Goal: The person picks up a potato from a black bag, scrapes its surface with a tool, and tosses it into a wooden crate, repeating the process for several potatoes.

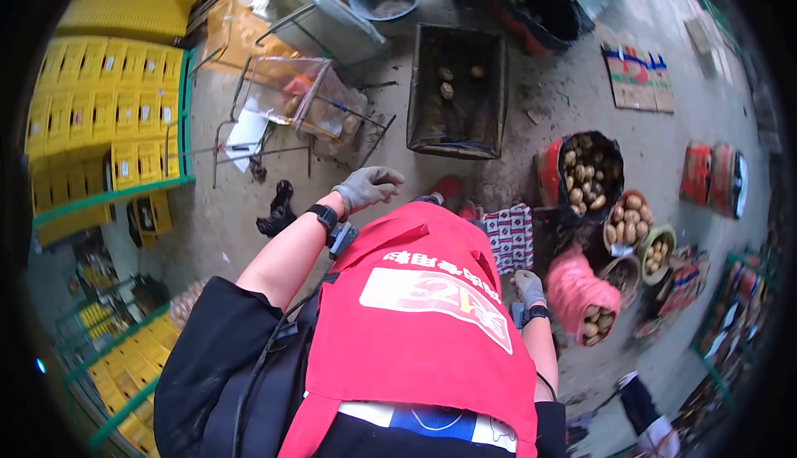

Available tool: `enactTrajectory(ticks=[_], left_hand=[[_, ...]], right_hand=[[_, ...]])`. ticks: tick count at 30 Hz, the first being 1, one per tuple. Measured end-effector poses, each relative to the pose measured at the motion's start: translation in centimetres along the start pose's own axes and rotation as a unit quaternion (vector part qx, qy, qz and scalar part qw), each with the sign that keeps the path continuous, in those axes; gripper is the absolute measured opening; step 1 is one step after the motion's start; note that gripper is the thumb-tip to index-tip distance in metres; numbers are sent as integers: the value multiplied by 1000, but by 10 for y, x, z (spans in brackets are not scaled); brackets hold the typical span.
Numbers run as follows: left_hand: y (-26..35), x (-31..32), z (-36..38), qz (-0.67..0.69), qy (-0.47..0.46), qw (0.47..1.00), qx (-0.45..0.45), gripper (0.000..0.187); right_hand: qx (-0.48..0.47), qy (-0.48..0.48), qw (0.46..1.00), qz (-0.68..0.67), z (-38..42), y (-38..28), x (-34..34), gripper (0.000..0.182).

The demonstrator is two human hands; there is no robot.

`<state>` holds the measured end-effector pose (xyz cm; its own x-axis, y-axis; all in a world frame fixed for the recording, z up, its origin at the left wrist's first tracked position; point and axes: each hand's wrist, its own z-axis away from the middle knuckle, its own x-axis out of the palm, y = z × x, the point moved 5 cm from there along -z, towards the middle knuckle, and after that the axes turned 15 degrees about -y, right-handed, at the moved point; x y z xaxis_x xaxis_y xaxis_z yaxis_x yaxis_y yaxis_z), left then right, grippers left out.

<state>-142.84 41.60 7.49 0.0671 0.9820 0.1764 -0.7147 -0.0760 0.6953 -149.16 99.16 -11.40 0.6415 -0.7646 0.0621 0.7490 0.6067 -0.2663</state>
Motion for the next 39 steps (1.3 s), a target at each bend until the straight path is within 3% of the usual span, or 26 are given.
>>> enactTrajectory(ticks=[1,5,7,8,9,10,12,13,14,16,18,19,22,24,25,26,27,28,29,30,31,32,34,38,39], left_hand=[[-29,-7,10,17,23,999,27,28],[-148,-4,101,176,196,964,-35,37],[-195,17,150,125,251,946,-162,40],[-247,25,157,54,211,965,-143,41],[-319,38,158,97,236,948,-192,40],[-334,64,169,115,242,944,-191,40],[-344,93,193,38,359,914,-183,41],[-367,106,189,142,335,909,-202,45],[-376,115,185,152,341,906,-197,45],[-383,132,178,230,387,886,-116,48],[-357,138,182,234,388,887,-86,48],[-347,135,187,214,398,890,-59,48],[-353,114,204,208,376,903,-10,47],[-378,91,215,290,336,896,17,46],[-391,86,224,355,316,880,18,45],[-399,77,237,366,286,885,-40,44],[-419,62,246,309,297,903,-24,43],[-404,53,266,338,291,887,-116,42],[-442,35,268,292,308,902,-83,39],[-442,11,275,185,252,939,-142,37],[-454,-5,280,129,228,962,-79,34],[-448,-27,280,102,201,971,-82,34],[-442,-66,274,99,170,964,-177,30],[-386,-170,206,128,118,963,-207,32],[-353,-188,183,103,133,965,-199,33]], right_hand=[[-49,-9,998,26,-14,-20,-13,25],[-12,-12,983,181,-20,-144,-44,23],[-56,7,977,205,-53,-189,-72,17],[-76,5,954,290,-46,-228,-68,19],[-117,-25,958,261,-45,-256,-64,19],[-157,-23,973,167,-52,-273,-57,19],[-161,-43,968,188,-38,-308,-27,18],[-163,-39,966,199,-21,-318,-1,20],[-166,-90,963,192,-39,-316,6,21],[-147,-52,908,388,-73,-313,19,31],[-123,-15,864,488,-138,-289,18,44],[-91,-12,819,567,-28,-314,100,52],[-74,-94,812,572,-132,-277,106,49],[-88,-64,828,550,-10,-306,212,50],[-119,-58,796,590,-42,-299,215,51],[-103,-36,798,592,-1,-312,253,51],[-121,-29,814,567,1,-306,270,50],[-130,-41,834,535,17,-305,290,48],[-149,-44,829,537,29,-304,306,45],[-132,-49,854,500,40,-300,317,43],[-163,-55,853,492,51,-296,322,43],[-199,-37,860,469,46,-282,321,41],[-210,-46,888,407,73,-267,313,40],[-217,40,908,356,74,-190,233,31],[-181,81,916,349,55,-152,200,33]])
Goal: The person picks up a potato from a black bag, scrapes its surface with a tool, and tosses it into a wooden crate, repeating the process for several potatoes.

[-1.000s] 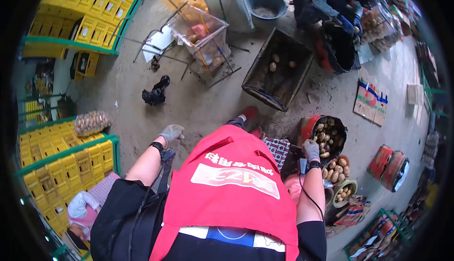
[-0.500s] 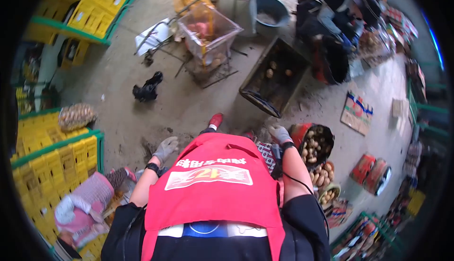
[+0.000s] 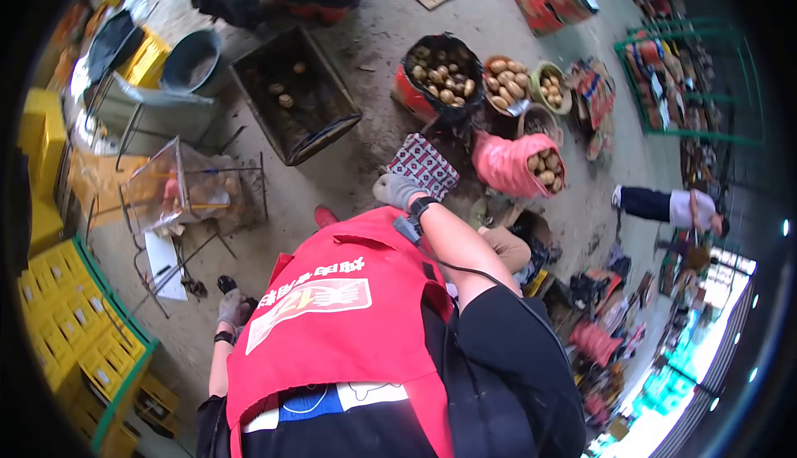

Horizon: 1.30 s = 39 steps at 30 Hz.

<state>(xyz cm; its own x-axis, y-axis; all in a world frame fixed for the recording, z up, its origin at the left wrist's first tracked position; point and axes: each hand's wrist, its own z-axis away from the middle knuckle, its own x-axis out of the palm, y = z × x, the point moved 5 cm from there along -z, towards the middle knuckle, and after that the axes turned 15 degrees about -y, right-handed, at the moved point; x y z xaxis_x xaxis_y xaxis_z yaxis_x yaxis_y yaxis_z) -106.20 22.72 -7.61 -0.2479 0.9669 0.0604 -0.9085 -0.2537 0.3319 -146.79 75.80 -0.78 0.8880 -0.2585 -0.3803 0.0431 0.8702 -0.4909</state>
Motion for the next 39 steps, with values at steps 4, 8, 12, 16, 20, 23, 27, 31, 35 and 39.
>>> enactTrajectory(ticks=[4,8,12,16,20,23,27,31,35,39], left_hand=[[178,18,-40,-88,34,989,110,37],[312,103,-41,-194,-45,953,229,41],[333,188,-35,-150,-159,946,242,36],[279,213,-70,-259,-214,934,119,40],[229,198,-69,-338,-187,922,20,45],[223,187,-55,-336,-129,932,-36,46],[244,186,-54,-260,-100,960,-35,41],[278,224,-54,-229,-76,968,71,39],[314,300,-46,-226,-125,947,191,32],[348,365,-35,-242,-152,946,152,28]], right_hand=[[205,152,959,-120,107,130,-6,38],[256,166,928,-212,141,322,110,36],[209,-25,961,178,193,266,163,22],[271,79,912,-299,184,244,205,32],[268,16,893,-361,179,187,165,41],[251,33,897,-361,166,188,134,39],[243,70,906,-339,144,228,92,36],[228,76,915,-324,125,270,56,36],[205,187,899,-339,147,274,-11,41],[161,49,889,-426,153,265,-35,37]])
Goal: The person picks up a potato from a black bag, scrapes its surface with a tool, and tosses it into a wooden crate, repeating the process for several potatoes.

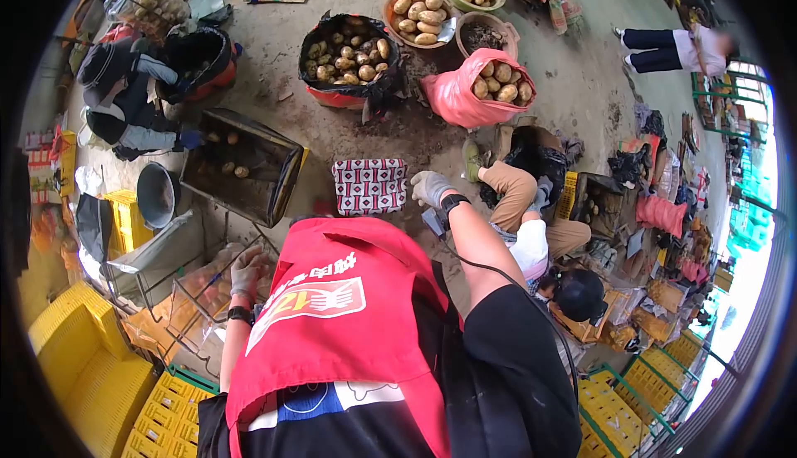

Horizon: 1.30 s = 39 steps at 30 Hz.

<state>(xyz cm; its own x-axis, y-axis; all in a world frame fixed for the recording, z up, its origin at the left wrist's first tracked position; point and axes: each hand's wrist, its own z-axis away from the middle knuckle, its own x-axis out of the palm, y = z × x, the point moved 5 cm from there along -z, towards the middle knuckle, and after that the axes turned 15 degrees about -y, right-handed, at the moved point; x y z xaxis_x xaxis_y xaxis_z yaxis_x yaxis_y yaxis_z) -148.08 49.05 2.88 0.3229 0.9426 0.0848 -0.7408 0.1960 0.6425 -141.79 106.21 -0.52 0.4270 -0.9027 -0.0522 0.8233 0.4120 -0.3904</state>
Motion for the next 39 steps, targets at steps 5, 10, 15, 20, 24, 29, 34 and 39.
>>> enactTrajectory(ticks=[5,10,15,20,24,29,34,39], left_hand=[[43,-9,-47,23,6,993,-119,33],[57,-77,-157,-168,-53,972,-156,35],[201,-67,-220,-153,-28,973,-172,38],[299,-45,-292,-139,-106,978,-110,33],[318,-50,-332,-54,-77,995,-35,36],[272,-60,-349,-98,-106,988,-48,39],[223,-70,-335,-146,-127,968,-159,38],[215,-44,-351,-113,-65,974,-185,40]], right_hand=[[27,61,998,6,24,-43,-22,33],[110,30,993,25,-15,-22,-24,46],[124,73,990,10,-31,-42,-38,46],[73,287,953,-62,-36,-106,-74,35],[20,282,888,-362,-102,-55,-98,42],[-67,237,967,-61,-74,-156,-110,42],[-15,180,981,-76,-101,-154,-136,48],[-22,174,984,-43,-96,-181,-188,49]])
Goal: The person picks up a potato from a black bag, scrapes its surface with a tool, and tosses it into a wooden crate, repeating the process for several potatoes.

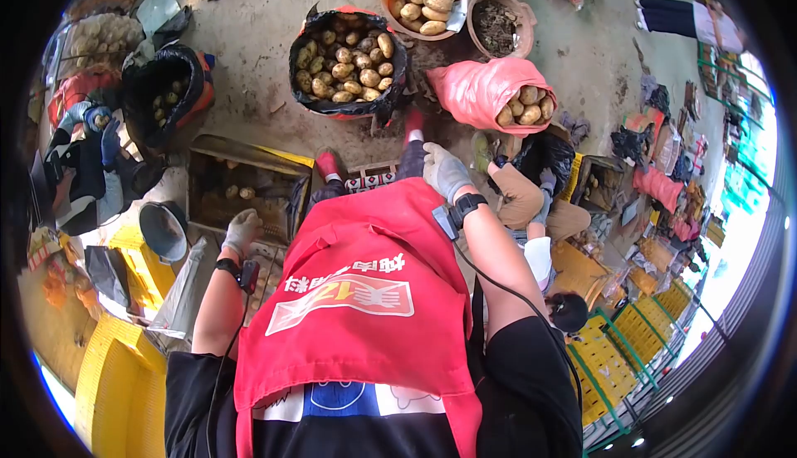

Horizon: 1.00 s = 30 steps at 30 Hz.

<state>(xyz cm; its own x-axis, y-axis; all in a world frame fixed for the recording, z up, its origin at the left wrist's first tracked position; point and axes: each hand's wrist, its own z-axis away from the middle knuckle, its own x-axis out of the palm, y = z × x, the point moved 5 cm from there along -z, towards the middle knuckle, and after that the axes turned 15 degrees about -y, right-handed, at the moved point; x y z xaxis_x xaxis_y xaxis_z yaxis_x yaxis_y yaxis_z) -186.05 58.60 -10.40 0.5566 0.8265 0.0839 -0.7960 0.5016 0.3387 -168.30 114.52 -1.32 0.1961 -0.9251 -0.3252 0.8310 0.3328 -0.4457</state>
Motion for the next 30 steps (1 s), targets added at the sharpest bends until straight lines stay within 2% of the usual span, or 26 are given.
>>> enactTrajectory(ticks=[2,4,5,6,7,9,10,11,12,13,14,15,17,20,21,23,25,26,28,29,30], left_hand=[[22,17,-5,-5,10,1000,22,39],[60,57,-5,5,32,999,33,38],[77,78,-10,58,40,995,64,37],[90,95,-26,110,47,988,97,37],[99,114,-44,113,42,986,114,36],[150,182,-53,109,-10,983,146,37],[156,209,-69,130,-58,985,98,37],[160,234,-89,154,-105,981,57,38],[166,258,-107,98,-118,987,53,38],[169,275,-126,40,-131,989,50,38],[159,288,-159,20,-203,973,108,41],[162,302,-179,-4,-206,976,73,43],[172,313,-224,-76,-226,968,74,43],[187,309,-285,-51,-190,976,96,38],[180,307,-308,-45,-187,977,91,38],[168,295,-353,118,-154,972,130,39],[158,276,-391,124,-178,970,110,38],[155,267,-405,145,-163,968,125,38],[155,251,-426,176,-121,960,181,41],[154,241,-430,197,-134,949,206,41],[161,233,-432,178,-90,962,187,42]], right_hand=[[-18,-63,993,-94,-28,17,-14,50],[-21,-110,990,-83,-62,32,-34,49],[-19,-147,986,-79,-83,41,-41,47],[-42,-100,993,43,-104,39,-55,42],[-42,-108,992,42,-125,45,-70,42],[-43,-81,989,112,-134,8,-114,46],[-32,-93,989,114,-156,21,-119,46],[-9,-58,994,94,-184,31,-131,43],[11,-22,997,73,-205,40,-139,41],[14,-30,996,78,-221,43,-140,41],[9,-36,999,34,-239,42,-141,41],[-1,-37,999,-10,-265,41,-142,42],[-13,-46,998,-37,-313,50,-116,44],[-19,-21,999,19,-409,63,-60,48],[-20,-9,999,40,-416,35,-47,50],[9,-23,979,200,-450,3,-14,49],[31,-45,948,315,-499,7,25,53],[84,-82,931,345,-508,-6,37,61],[71,-32,918,390,-547,15,68,70],[66,-8,912,406,-559,23,80,74],[45,10,908,417,-569,31,87,76]])
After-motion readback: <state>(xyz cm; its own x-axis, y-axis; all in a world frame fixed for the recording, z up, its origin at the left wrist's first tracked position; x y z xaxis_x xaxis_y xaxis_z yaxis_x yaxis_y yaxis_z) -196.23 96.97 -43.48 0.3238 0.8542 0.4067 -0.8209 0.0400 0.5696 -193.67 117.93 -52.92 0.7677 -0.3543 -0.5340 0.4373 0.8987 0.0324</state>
